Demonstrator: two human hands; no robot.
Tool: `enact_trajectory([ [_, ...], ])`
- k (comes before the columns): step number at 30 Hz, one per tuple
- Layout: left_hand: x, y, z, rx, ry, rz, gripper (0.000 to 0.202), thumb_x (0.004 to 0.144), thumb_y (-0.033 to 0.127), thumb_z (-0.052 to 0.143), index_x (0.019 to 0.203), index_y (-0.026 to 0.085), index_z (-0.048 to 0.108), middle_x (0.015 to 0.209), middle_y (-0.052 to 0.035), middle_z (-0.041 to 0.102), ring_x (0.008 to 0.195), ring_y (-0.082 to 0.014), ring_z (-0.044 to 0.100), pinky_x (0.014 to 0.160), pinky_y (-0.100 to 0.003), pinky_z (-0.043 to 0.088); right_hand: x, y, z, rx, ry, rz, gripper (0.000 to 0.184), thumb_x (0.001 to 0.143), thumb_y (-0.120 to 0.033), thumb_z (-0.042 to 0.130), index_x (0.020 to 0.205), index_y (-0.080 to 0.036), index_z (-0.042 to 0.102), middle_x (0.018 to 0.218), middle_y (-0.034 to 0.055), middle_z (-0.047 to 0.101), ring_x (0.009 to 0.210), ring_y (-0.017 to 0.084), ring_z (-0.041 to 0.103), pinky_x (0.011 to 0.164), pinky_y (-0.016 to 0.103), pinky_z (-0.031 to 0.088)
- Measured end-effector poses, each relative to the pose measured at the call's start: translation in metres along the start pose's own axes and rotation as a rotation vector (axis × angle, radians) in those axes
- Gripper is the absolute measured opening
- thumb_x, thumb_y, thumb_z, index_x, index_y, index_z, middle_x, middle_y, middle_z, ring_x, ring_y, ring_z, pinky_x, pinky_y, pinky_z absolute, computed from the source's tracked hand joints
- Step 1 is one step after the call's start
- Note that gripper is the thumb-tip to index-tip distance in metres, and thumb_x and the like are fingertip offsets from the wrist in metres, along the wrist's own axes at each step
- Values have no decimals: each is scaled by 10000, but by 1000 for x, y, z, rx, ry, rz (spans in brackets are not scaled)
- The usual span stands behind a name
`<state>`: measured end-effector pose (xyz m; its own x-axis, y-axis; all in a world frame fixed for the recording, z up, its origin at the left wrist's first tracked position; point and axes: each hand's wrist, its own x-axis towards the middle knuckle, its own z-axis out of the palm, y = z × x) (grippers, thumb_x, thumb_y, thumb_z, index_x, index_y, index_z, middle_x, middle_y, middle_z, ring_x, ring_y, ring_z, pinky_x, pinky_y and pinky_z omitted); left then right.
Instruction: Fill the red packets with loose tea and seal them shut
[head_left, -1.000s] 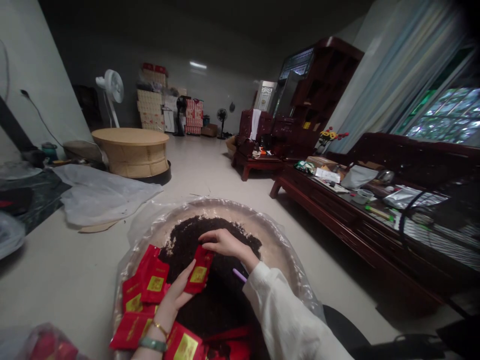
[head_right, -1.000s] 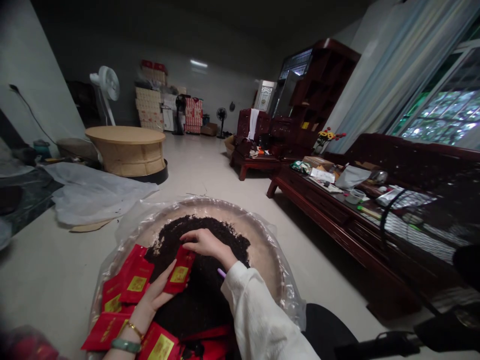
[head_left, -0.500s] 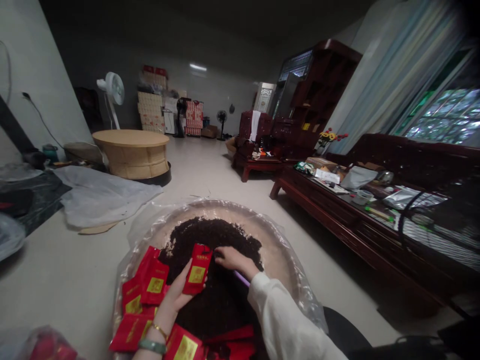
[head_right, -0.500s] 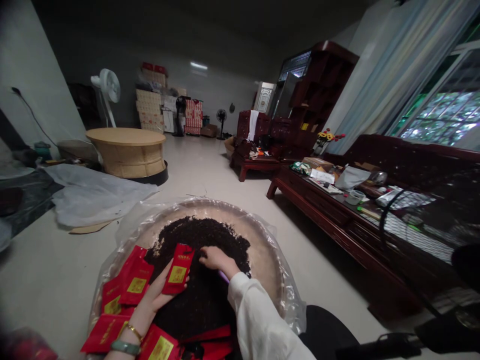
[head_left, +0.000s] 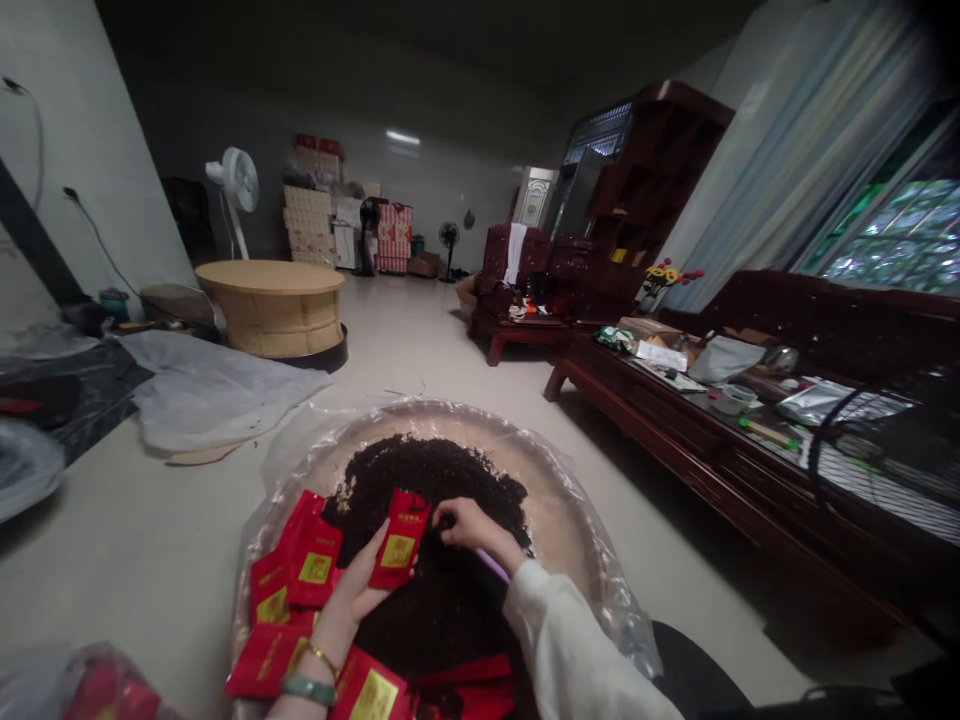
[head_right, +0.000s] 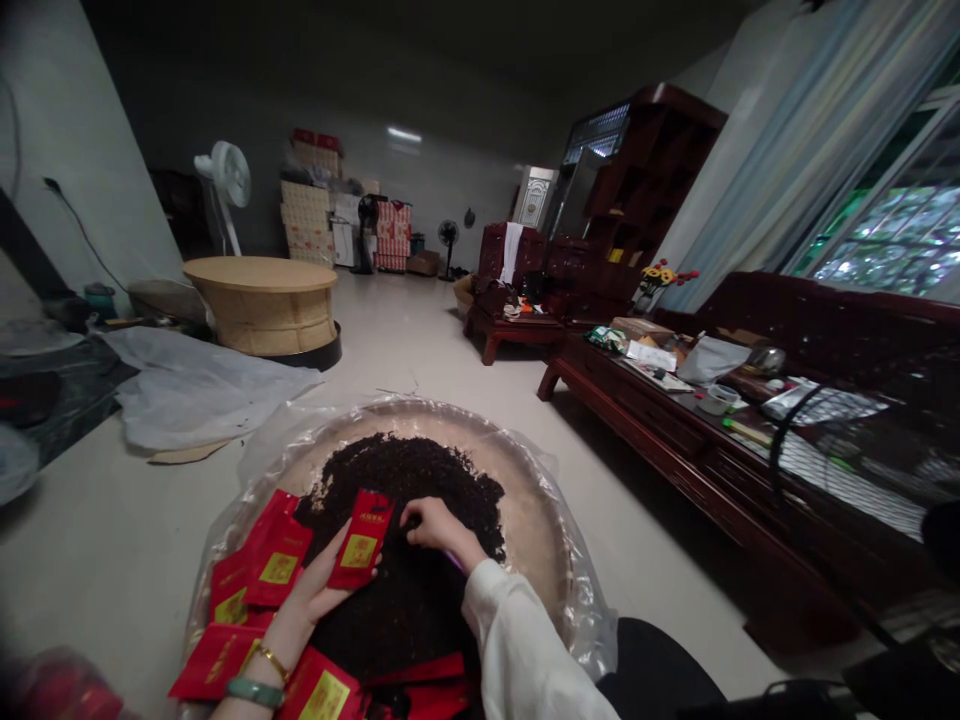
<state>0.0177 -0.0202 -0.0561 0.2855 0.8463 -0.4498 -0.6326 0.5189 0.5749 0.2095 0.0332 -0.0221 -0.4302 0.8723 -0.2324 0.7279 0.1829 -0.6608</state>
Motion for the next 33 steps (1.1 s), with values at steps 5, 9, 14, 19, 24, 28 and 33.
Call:
enact_trajectory([
  [5, 0, -2, 2, 35, 39, -17, 192, 869, 289, 549, 880, 114, 628, 643, -60, 714, 512, -180, 665, 495, -284, 545, 8, -24, -40, 302, 168, -104, 238, 676, -88, 612, 900, -161, 644, 650, -49, 573, 523, 80, 541, 515, 171, 435],
  [9, 1, -3, -1, 35, -1, -18, 202, 840, 308, 593, 886, 116, 633, 648, -58, 714, 525, -179, 669, 506, -276, 543, 9, -57, -53, 273, 170, -258, 231, 675, -110, 646, 894, -180, 668, 793, -19, 652, 691, 118, 608, 658, 212, 478],
  [14, 6, -4, -7, 18, -13, -11, 215, 835, 313, 599, 916, 117, 634, 673, -64, 719, 540, -186, 671, 509, -288, 544, 3, -81, -48, 167, 123, -349, 342, 702, -80, 626, 1019, -204, 655, 953, 17, 694, 910, 172, 639, 815, 280, 487],
  [19, 7, -4, -8, -16, -39, -29, 226, 858, 298, 568, 932, 99, 644, 715, -75, 730, 571, -177, 676, 550, -277, 547, -4, -85, -46, 110, 146, -290, 354, 772, -124, 579, 1116, -204, 611, 948, 35, 705, 855, 166, 658, 759, 271, 493],
  [24, 2, -3, -1, 3, -27, -30, 222, 875, 309, 537, 931, 121, 643, 695, -59, 723, 541, -170, 664, 512, -275, 538, -12, -90, -40, -262, 140, -258, 173, 808, -290, 615, 934, -193, 683, 834, 40, 715, 842, 216, 645, 847, 365, 404],
  [28, -3, -2, 5, 22, 1, -32, 210, 893, 278, 507, 870, 120, 643, 656, -55, 711, 513, -162, 648, 503, -276, 535, -13, -88, -34, -274, 53, -279, 156, 807, -295, 621, 749, -161, 676, 702, 24, 679, 702, 176, 618, 713, 287, 413],
  [33, -7, 1, 8, 67, 4, -39, 285, 895, 329, 493, 859, 88, 642, 641, -83, 702, 519, -180, 649, 479, -287, 534, -8, -70, -36, 29, 0, -305, 123, 743, -143, 641, 856, -165, 687, 768, -5, 688, 704, 135, 609, 636, 206, 429],
])
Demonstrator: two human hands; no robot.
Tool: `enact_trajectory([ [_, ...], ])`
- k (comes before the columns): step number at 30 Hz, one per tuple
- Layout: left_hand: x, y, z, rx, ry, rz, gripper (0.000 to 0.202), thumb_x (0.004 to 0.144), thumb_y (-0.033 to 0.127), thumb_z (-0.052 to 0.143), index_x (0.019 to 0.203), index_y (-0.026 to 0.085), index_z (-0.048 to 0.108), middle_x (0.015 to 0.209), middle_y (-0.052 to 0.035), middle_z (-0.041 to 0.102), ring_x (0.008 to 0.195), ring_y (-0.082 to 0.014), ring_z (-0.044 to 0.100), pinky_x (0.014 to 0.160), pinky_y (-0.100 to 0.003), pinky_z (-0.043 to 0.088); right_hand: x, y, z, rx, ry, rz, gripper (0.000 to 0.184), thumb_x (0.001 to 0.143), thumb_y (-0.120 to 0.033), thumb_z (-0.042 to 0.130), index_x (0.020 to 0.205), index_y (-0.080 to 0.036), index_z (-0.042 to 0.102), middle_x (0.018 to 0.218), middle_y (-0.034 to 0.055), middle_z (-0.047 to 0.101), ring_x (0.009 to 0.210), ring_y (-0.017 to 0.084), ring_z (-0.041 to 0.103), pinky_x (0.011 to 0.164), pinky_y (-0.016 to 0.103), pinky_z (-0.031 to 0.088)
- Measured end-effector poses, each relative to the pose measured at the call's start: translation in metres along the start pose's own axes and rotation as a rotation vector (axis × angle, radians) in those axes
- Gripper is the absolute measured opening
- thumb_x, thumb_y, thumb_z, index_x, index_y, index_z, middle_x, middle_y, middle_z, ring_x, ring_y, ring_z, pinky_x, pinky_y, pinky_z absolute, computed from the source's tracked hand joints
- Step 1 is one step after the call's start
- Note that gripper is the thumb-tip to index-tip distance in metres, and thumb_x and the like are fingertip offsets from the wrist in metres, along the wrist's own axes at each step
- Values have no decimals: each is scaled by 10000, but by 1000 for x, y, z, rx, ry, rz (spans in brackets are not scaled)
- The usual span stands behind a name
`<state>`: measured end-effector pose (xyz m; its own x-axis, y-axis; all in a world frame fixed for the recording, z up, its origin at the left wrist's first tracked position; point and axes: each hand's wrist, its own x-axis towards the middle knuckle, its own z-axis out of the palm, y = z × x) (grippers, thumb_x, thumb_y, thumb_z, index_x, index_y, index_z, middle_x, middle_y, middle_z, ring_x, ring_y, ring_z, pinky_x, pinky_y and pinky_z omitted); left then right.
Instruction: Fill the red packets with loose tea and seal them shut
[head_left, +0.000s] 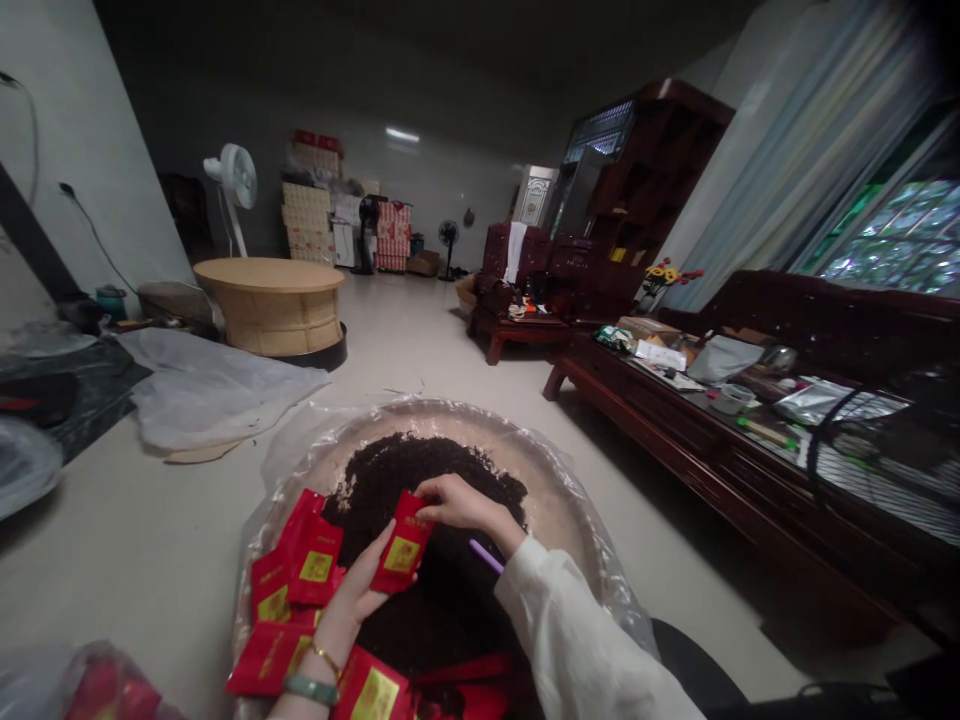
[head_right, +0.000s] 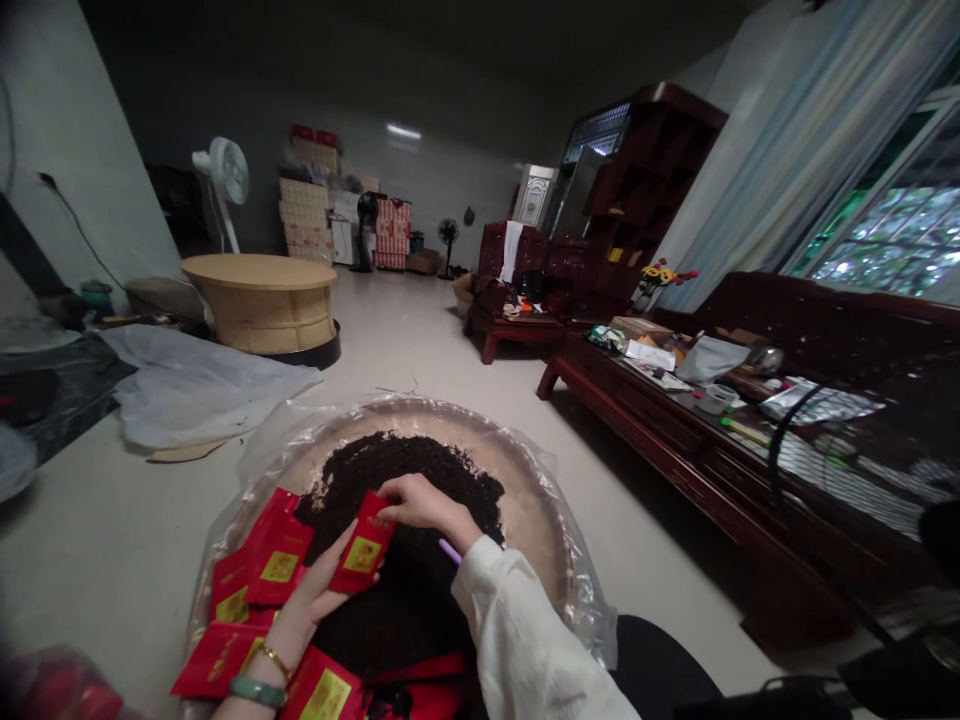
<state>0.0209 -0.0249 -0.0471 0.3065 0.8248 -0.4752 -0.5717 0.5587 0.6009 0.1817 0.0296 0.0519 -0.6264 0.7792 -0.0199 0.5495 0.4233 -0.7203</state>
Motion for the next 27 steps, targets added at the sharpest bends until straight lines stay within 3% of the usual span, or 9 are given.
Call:
enact_trajectory([
  [6, 0, 0, 0, 1, -92, -49, 358, 881, 386, 503, 870, 57, 644, 684, -121, 708, 514, -178, 649, 474, -277, 531, 1, 34, -5, 241, 105, 83, 164, 762, -174, 609, 900, -164, 696, 734, 0, 691, 668, 141, 626, 629, 229, 477],
  [12, 3, 0, -3, -39, -128, -52, 375, 902, 409, 458, 972, 83, 632, 829, -125, 730, 596, -187, 680, 537, -310, 560, -3, 40, -6, -54, 370, 38, 165, 808, -238, 614, 939, -189, 700, 947, 56, 682, 924, 194, 610, 864, 319, 441],
  [16, 4, -2, -5, -47, -155, -68, 393, 894, 449, 456, 1020, 112, 613, 872, -116, 730, 628, -210, 692, 557, -350, 568, -7, 25, 7, -109, 279, -48, 246, 771, -324, 681, 980, -195, 686, 907, 41, 635, 790, 147, 585, 723, 244, 452],
  [19, 3, -4, -6, -18, -198, -38, 474, 856, 526, 480, 1067, 116, 589, 929, -136, 721, 643, -226, 696, 553, -353, 560, -6, 20, 16, -113, 208, -22, 117, 765, -272, 693, 823, -172, 708, 753, 8, 615, 679, 118, 553, 622, 204, 411],
  [23, 1, -9, -7, 140, -243, 84, 514, 725, 446, 695, 1105, 132, 553, 984, -152, 708, 662, -229, 699, 570, -320, 546, -3, 23, 19, -38, 267, 17, 123, 806, -241, 653, 732, -161, 712, 683, -7, 611, 635, 101, 539, 596, 194, 382],
  [27, 0, -13, -4, 326, -261, 119, 506, 632, 311, 787, 1046, 133, 556, 983, -154, 706, 620, -202, 691, 569, -281, 522, -3, 29, 19, -140, 380, -4, 236, 804, -329, 660, 638, -165, 698, 687, 9, 598, 690, 122, 519, 646, 222, 384],
])
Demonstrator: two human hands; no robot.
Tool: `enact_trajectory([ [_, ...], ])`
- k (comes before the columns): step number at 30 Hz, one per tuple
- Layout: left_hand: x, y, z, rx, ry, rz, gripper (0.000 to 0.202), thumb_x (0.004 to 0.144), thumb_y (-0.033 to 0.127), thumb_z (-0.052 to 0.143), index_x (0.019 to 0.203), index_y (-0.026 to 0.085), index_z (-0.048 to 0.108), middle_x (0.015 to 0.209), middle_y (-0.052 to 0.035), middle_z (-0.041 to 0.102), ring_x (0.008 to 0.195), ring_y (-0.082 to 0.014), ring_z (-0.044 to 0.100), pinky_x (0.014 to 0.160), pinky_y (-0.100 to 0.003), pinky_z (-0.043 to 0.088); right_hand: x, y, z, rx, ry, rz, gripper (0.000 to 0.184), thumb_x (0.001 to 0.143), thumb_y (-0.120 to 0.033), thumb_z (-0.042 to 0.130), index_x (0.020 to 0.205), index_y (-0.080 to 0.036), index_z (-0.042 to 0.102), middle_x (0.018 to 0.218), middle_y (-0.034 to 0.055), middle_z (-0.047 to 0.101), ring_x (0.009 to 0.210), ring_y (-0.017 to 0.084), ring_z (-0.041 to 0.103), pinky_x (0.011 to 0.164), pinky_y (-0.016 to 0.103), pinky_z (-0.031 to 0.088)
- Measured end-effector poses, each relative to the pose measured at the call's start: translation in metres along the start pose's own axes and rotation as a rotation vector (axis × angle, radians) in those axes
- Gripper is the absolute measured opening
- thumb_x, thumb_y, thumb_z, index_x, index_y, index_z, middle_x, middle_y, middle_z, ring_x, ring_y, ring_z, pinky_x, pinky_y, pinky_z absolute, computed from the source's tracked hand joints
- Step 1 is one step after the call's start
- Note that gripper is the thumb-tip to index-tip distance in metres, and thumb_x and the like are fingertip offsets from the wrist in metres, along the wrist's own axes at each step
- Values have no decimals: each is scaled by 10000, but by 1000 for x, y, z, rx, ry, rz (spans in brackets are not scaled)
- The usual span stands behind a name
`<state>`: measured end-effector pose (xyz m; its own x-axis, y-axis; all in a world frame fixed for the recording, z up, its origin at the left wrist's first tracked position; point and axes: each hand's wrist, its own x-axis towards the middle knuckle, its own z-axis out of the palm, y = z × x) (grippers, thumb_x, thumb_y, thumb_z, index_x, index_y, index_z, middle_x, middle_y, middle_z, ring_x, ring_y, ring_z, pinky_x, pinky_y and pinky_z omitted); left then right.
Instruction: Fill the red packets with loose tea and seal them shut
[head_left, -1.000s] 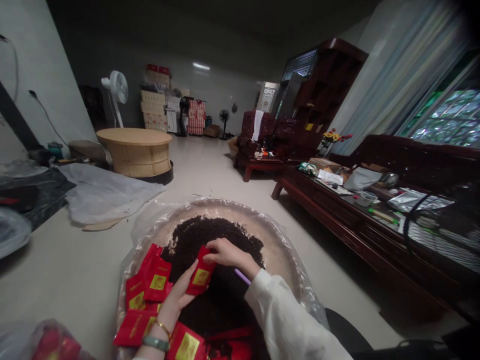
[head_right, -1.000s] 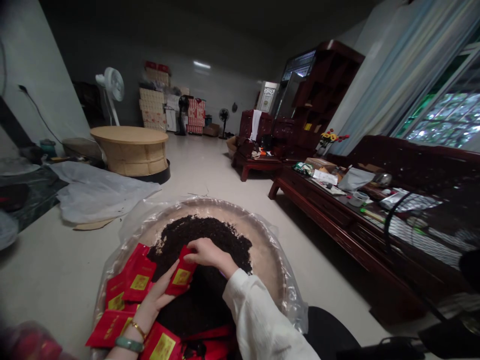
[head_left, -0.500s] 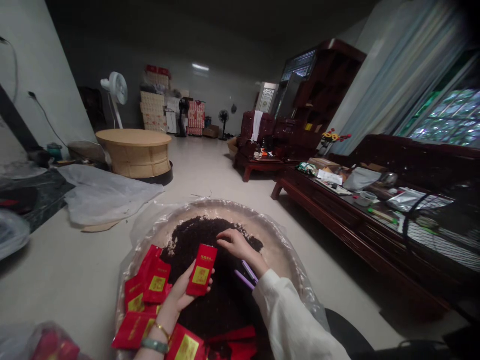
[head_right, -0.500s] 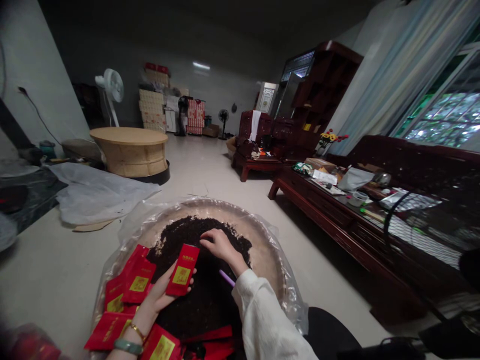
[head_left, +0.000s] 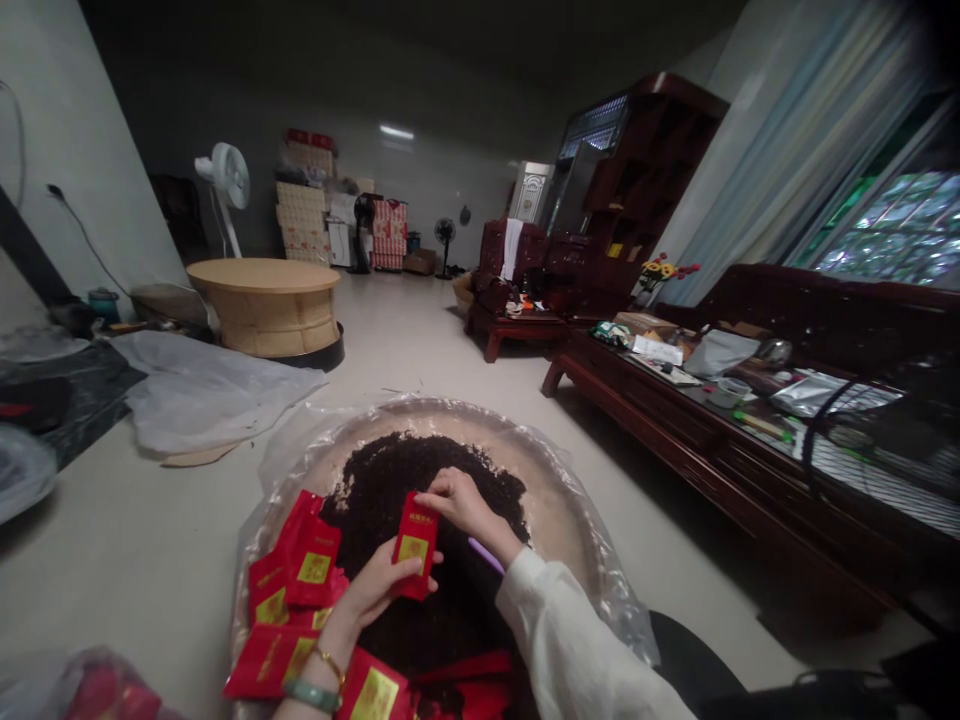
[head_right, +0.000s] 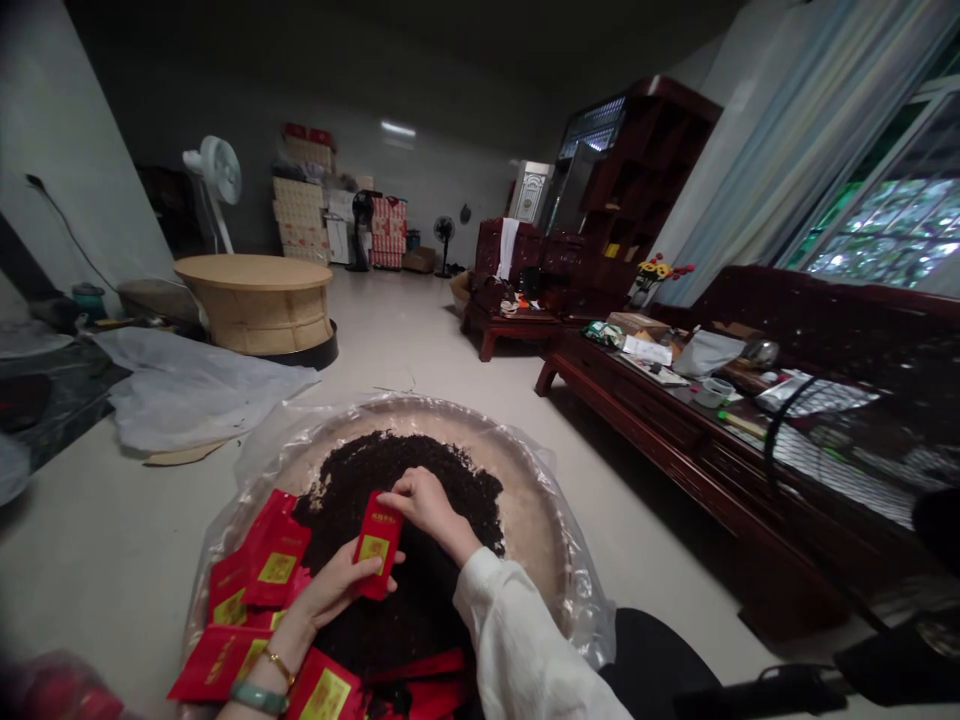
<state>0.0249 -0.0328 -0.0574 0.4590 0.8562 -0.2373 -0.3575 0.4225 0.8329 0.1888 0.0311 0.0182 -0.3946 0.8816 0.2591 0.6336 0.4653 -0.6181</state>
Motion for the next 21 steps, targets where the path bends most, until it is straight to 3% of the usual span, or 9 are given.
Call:
enact_trajectory([
  [4, 4, -2, 1, 66, 34, 44, 512, 594, 310, 799, 1021, 132, 579, 966, -146, 710, 628, -184, 681, 571, -269, 513, -4, -3, 0, -152, 125, -58, 261, 785, -375, 672, 626, -170, 693, 766, 47, 597, 795, 164, 487, 673, 248, 386],
  [7, 10, -5, -1, 150, 149, 122, 505, 528, 302, 826, 949, 119, 617, 880, -125, 730, 600, -177, 669, 571, -273, 515, -8, -10, 0, -208, 60, -145, 198, 830, -350, 627, 752, -192, 716, 711, 41, 604, 778, 168, 482, 685, 263, 384],
  [10, 13, -6, 0, 233, 233, 158, 480, 479, 281, 837, 887, 108, 653, 822, -108, 744, 609, -197, 677, 624, -311, 535, -11, -17, 0, -241, 21, -175, 183, 861, -338, 590, 853, -208, 718, 778, 45, 628, 783, 158, 506, 741, 285, 380],
  [14, 12, -2, 3, 309, 245, 168, 391, 464, 232, 828, 806, 103, 691, 763, -92, 752, 656, -224, 689, 660, -322, 536, -14, -24, -3, -231, -6, -237, 159, 876, -291, 575, 878, -201, 706, 837, 45, 642, 809, 152, 523, 805, 296, 375],
  [18, 10, 0, 5, 343, 237, 180, 335, 486, 240, 812, 773, 99, 710, 727, -89, 752, 648, -226, 689, 649, -318, 533, -17, -31, -13, -200, 50, -254, 144, 852, -308, 609, 896, -201, 696, 827, 41, 655, 877, 170, 526, 847, 320, 357],
  [21, 10, -1, 5, 341, 224, 177, 326, 486, 250, 815, 756, 98, 712, 676, -75, 743, 621, -222, 684, 630, -315, 531, -18, -34, -16, -218, -33, -231, 161, 842, -336, 619, 882, -205, 703, 832, 39, 673, 887, 174, 538, 852, 329, 350],
])
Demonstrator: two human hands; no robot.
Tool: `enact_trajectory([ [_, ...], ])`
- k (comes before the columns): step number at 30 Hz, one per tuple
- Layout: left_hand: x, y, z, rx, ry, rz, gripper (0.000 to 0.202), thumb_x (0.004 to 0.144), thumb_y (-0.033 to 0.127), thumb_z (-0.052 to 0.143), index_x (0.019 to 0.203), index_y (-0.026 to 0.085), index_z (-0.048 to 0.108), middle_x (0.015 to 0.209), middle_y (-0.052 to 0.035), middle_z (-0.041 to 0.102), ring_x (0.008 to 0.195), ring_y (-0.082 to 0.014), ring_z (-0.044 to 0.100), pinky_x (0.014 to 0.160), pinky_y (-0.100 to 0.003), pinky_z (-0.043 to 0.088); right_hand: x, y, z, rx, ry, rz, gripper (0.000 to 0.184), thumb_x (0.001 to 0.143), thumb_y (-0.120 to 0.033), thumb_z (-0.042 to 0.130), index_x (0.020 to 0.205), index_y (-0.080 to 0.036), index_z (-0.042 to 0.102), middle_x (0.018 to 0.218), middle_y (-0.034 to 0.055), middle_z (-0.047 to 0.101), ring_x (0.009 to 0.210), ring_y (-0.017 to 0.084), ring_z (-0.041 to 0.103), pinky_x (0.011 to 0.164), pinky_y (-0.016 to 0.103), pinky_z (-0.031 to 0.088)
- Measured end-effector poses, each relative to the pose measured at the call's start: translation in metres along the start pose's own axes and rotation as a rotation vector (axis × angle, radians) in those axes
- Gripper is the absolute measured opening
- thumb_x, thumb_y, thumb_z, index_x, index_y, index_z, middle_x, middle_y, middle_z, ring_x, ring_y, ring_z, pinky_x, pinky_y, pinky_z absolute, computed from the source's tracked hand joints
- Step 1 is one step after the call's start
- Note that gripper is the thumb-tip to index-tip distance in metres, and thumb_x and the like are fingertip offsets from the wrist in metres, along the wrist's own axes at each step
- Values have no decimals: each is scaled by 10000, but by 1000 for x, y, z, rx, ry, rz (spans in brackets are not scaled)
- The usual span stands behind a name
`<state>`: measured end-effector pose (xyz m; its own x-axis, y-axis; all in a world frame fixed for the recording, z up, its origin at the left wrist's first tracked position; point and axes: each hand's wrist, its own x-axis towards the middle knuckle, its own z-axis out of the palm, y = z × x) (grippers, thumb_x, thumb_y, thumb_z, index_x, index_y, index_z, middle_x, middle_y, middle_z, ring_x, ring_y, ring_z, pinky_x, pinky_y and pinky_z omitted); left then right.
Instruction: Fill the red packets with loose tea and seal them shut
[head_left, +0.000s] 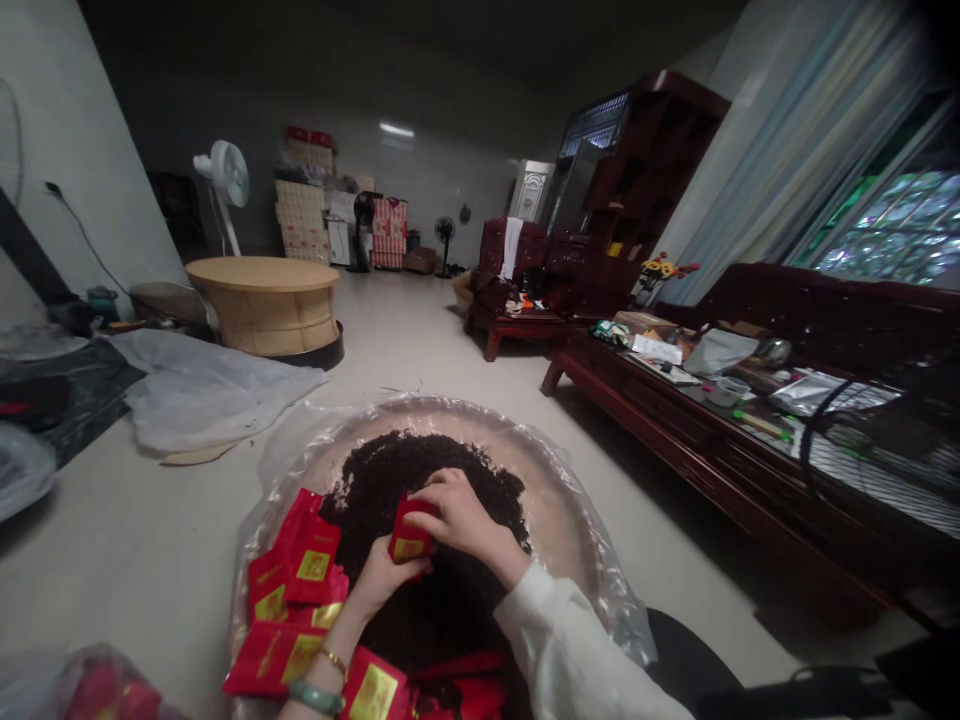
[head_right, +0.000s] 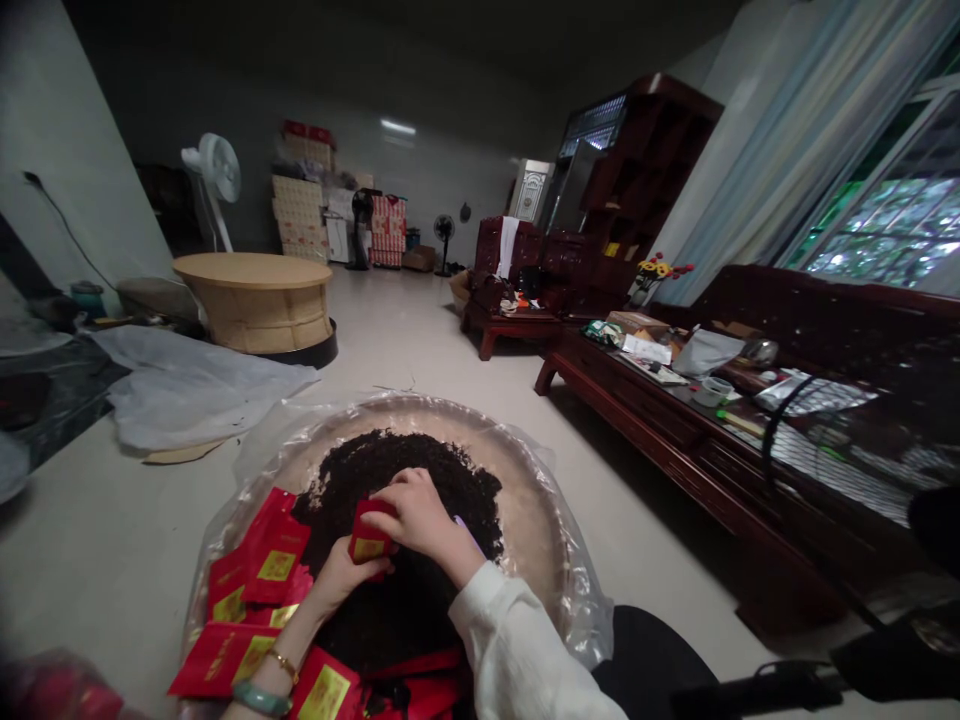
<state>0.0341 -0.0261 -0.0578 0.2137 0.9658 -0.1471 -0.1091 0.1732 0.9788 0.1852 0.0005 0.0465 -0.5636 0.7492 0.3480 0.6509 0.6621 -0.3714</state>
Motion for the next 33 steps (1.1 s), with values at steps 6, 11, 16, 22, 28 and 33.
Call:
enact_trajectory([
  [6, -1, -3, 3, -69, -35, -86, 398, 497, 282, 834, 811, 94, 679, 757, -104, 752, 582, -216, 686, 594, -311, 534, 1, 4, 7, 120, -37, 100, 138, 870, -264, 581, 925, -208, 694, 890, 31, 701, 873, 153, 590, 867, 303, 381],
  [11, -5, -1, 2, -200, -53, -124, 434, 589, 366, 801, 882, 105, 613, 873, -161, 742, 607, -228, 699, 565, -306, 540, -8, 26, 9, 217, 142, 340, 303, 855, -297, 563, 1137, -187, 583, 1059, 81, 637, 946, 184, 599, 838, 303, 445],
  [16, -9, 4, 0, -420, -117, -213, 442, 686, 372, 741, 1013, 127, 572, 1068, -181, 696, 752, -261, 714, 658, -350, 562, -58, 57, 19, -74, -213, 703, 586, 724, -313, 674, 1248, -114, 504, 1190, 195, 552, 1071, 309, 561, 862, 372, 442],
  [22, -6, 3, 0, -523, -68, -236, 392, 790, 386, 640, 1061, 116, 555, 1048, -178, 704, 739, -249, 717, 662, -344, 564, -120, 75, 43, -108, -268, 796, 588, 725, -225, 614, 1280, -89, 477, 1156, 193, 583, 1056, 303, 579, 868, 353, 445],
  [28, -3, -5, 0, -465, -32, -238, 425, 716, 379, 716, 1017, 120, 564, 1030, -178, 709, 702, -241, 715, 601, -323, 561, -120, 91, 39, 150, 23, 732, 543, 743, -234, 575, 1277, -172, 499, 1235, 129, 583, 1097, 276, 563, 937, 392, 426],
  [33, -6, -2, 3, -378, -41, -211, 455, 590, 306, 814, 940, 124, 588, 1018, -177, 712, 693, -239, 713, 591, -300, 547, -90, 74, 6, 402, 9, 588, 518, 749, -308, 590, 1240, -149, 554, 1234, 104, 600, 1106, 261, 559, 964, 386, 411],
])
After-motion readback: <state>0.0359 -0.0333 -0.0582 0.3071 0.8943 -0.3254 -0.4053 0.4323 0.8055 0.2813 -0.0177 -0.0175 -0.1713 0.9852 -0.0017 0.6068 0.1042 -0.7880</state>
